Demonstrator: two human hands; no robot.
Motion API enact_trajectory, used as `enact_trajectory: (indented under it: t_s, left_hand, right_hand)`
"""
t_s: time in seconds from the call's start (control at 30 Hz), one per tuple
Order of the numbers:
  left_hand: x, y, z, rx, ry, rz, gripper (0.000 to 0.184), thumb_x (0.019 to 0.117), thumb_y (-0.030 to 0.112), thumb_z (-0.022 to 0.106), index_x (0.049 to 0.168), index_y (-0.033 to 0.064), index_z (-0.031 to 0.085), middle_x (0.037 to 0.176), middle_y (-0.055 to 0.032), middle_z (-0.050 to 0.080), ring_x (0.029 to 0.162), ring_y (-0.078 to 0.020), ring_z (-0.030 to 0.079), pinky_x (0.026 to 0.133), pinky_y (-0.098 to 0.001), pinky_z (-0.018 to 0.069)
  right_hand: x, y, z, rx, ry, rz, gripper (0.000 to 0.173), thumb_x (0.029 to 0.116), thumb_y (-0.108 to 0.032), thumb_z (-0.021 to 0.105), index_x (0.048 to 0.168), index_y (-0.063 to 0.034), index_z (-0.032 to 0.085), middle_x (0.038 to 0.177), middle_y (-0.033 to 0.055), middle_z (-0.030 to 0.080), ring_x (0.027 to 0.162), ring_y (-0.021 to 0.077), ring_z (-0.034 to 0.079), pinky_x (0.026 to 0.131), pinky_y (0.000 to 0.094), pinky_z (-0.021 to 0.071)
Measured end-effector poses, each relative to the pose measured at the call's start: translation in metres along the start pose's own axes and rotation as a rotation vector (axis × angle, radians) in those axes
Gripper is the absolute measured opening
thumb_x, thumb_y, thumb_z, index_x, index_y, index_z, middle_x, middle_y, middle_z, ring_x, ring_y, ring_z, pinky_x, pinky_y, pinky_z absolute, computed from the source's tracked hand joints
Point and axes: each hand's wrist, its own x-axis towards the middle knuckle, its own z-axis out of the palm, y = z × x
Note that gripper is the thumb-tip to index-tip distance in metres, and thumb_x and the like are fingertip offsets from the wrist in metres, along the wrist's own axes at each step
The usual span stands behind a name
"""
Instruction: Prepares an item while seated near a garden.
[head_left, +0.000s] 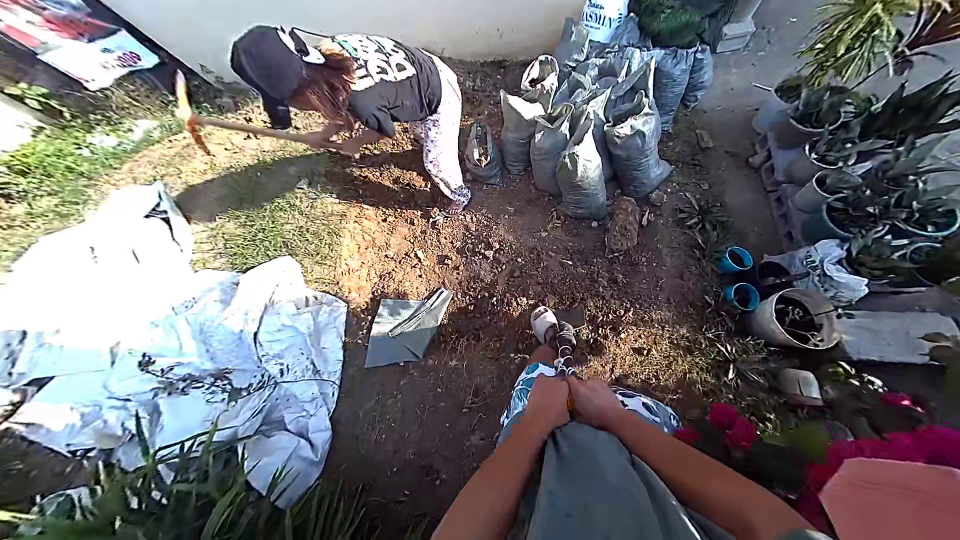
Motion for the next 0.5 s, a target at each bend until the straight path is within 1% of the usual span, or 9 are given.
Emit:
enact_trajectory:
  t_s: [0.03,0.1,0.17,0.23,0.3,0.37,0.43,0.5]
  left_hand:
    - [-0.004,-0.010,0.000,-0.002,-0.007,-0.023,0.044,0.0834,0.025,0.072,0.119,-0.0011,0.067,0.126,-0.0200,0.067,0.122,-0.0386,0.061,0.109,-0.0596,0.0421]
    - [-0.014,-0.017,0.008,-0.019,-0.030,-0.064,0.044,0.0836,0.022,0.072,0.120,-0.0018,0.067,0.128,-0.0199,0.066,0.124,-0.0381,0.060,0.110,-0.0590,0.0424]
    - [-0.022,-0.017,0.007,-0.014,-0.038,-0.078,0.044,0.0844,0.023,0.072,0.121,-0.0012,0.067,0.128,-0.0200,0.067,0.124,-0.0381,0.060,0.111,-0.0591,0.0410]
    - [-0.028,-0.010,-0.001,0.001,-0.059,-0.055,0.043,0.0858,0.023,0.071,0.121,-0.0014,0.067,0.127,-0.0206,0.067,0.123,-0.0392,0.061,0.111,-0.0598,0.0412]
    - [-0.038,-0.001,0.002,-0.006,-0.087,-0.039,0.043,0.0842,0.023,0.073,0.120,-0.0012,0.067,0.126,-0.0209,0.067,0.122,-0.0398,0.061,0.109,-0.0601,0.0422]
    - [-0.044,-0.004,0.001,-0.027,-0.095,-0.043,0.047,0.0824,0.027,0.075,0.119,-0.0009,0.067,0.125,-0.0209,0.067,0.120,-0.0397,0.062,0.107,-0.0603,0.0437]
    - [-0.050,-0.023,-0.003,-0.041,-0.096,-0.029,0.049,0.0825,0.031,0.075,0.119,-0.0011,0.067,0.125,-0.0212,0.067,0.119,-0.0399,0.062,0.106,-0.0607,0.0442]
    - [-0.047,-0.049,-0.011,-0.032,-0.073,-0.003,0.051,0.0818,0.032,0.075,0.119,-0.0008,0.067,0.124,-0.0205,0.068,0.120,-0.0392,0.062,0.108,-0.0603,0.0428]
  right_hand:
    - [0.004,-0.014,-0.001,0.004,-0.003,0.005,0.076,0.0853,-0.032,0.072,0.148,-0.0016,0.042,0.115,0.0275,0.069,0.112,0.0466,0.065,0.103,0.0642,0.0449]
    - [0.003,-0.032,0.004,-0.020,-0.045,0.017,0.078,0.0831,-0.028,0.073,0.149,-0.0021,0.040,0.114,0.0262,0.069,0.111,0.0446,0.066,0.104,0.0636,0.0436]
    - [0.002,-0.041,0.002,-0.028,-0.073,0.048,0.081,0.0812,-0.024,0.074,0.150,-0.0027,0.038,0.115,0.0252,0.069,0.113,0.0428,0.065,0.110,0.0624,0.0385]
    - [-0.006,-0.042,0.001,-0.015,-0.053,0.077,0.080,0.0810,-0.024,0.074,0.150,-0.0035,0.039,0.112,0.0230,0.071,0.112,0.0400,0.067,0.114,0.0607,0.0348]
    - [-0.021,-0.042,0.009,0.005,-0.055,0.087,0.080,0.0821,-0.028,0.074,0.150,-0.0034,0.040,0.110,0.0221,0.072,0.111,0.0386,0.067,0.115,0.0588,0.0345]
    - [-0.020,-0.046,0.010,-0.002,-0.054,0.072,0.078,0.0834,-0.033,0.073,0.148,-0.0025,0.041,0.108,0.0221,0.072,0.108,0.0381,0.068,0.114,0.0580,0.0360]
    - [-0.009,-0.060,0.004,-0.008,-0.065,0.067,0.075,0.0864,-0.034,0.070,0.148,-0.0022,0.042,0.108,0.0226,0.072,0.108,0.0386,0.069,0.114,0.0577,0.0360]
    - [0.008,-0.077,-0.010,-0.009,-0.073,0.085,0.070,0.0906,-0.030,0.067,0.149,-0.0023,0.042,0.109,0.0239,0.072,0.110,0.0398,0.068,0.115,0.0575,0.0356]
